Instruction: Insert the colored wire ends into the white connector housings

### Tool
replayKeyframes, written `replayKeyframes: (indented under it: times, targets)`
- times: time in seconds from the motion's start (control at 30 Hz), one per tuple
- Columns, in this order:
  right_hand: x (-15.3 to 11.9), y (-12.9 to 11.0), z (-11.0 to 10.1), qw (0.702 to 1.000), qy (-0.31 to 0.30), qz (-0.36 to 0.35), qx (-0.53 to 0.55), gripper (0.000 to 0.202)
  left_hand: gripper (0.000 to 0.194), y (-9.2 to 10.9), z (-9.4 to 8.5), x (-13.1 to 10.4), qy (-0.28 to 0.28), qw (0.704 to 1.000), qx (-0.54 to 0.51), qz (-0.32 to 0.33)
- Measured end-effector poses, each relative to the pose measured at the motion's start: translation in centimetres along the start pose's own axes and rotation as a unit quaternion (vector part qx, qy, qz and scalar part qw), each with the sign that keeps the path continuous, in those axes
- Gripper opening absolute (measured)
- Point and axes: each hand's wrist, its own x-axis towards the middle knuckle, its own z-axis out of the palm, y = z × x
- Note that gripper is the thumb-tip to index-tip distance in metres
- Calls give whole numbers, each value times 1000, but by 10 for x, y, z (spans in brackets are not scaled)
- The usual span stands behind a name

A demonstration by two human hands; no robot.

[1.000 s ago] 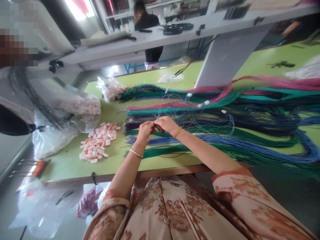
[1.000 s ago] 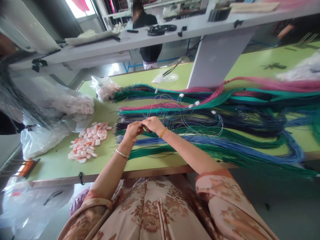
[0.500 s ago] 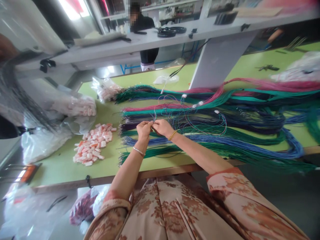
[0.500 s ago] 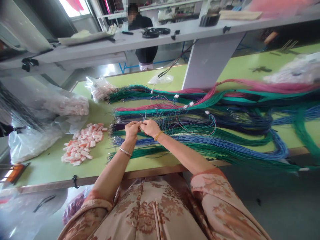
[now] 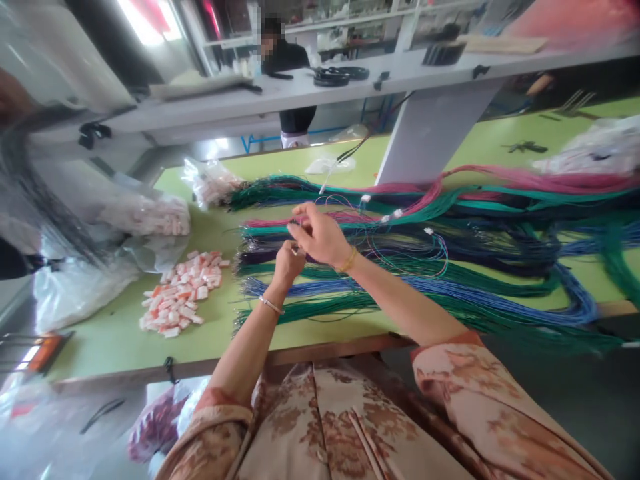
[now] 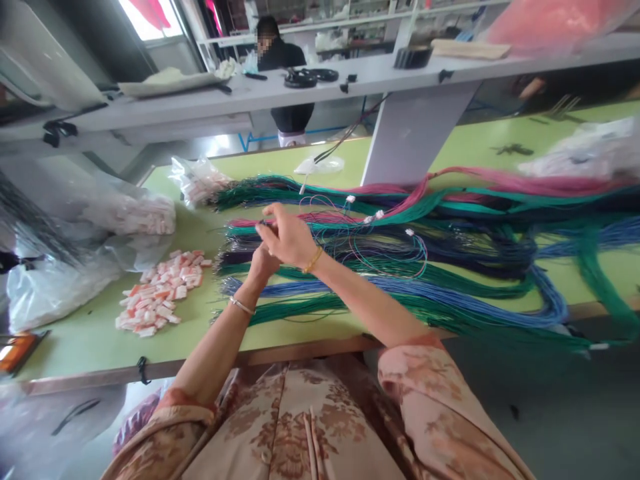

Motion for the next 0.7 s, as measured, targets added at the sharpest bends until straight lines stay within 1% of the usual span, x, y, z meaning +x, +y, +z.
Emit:
replayKeyframes:
  times: [0.07,0.1,0.2,0.3,0.37,0.43,0.47,0.53,0.57,0.6,0.63,0.67,0.7]
  targets:
    - [38,19,12,997,20,6,-79,37,30,-2,-7,-7,-13,1000,22,-9]
    - [55,29,21,993,14,4,-113,34,31,-3,-11,-11,-26,999,38,-18]
    - [96,59,51,983,-30,25,-179,30,24,2,-22,-20,-49,997,51,-25]
    - [117,84,71,977,-81,72,-185,34,23,11,-30,-26,-41,999,-14,-26]
    - [124,95,76,975,-104,91,-175,39,28,17,-34,-25,-36,997,-67,-33]
    - [125,100,74,979,-98,88,-155,41,32,22,-37,-21,-33,993,-108,-38]
    - [124,101,71,985,-93,72,-124,42,33,24,-38,-18,-31,991,-125,-39]
    - [113,101,61,994,-111,1,-14,43,35,28,-38,-11,-29,987,-157,-36]
    - [105,101,55,988,-133,-47,54,44,36,31,-37,-7,-29,984,-171,-33]
    - [94,100,49,975,-163,-96,115,45,37,33,-36,-4,-32,982,-182,-29]
    - [81,100,43,961,-186,-135,154,45,37,36,-34,0,-43,981,-190,-20]
    - [68,99,39,952,-194,-161,171,46,38,38,-31,3,-59,980,-190,-6]
    - [54,99,36,953,-184,-173,168,43,39,39,-29,7,-69,981,-181,13]
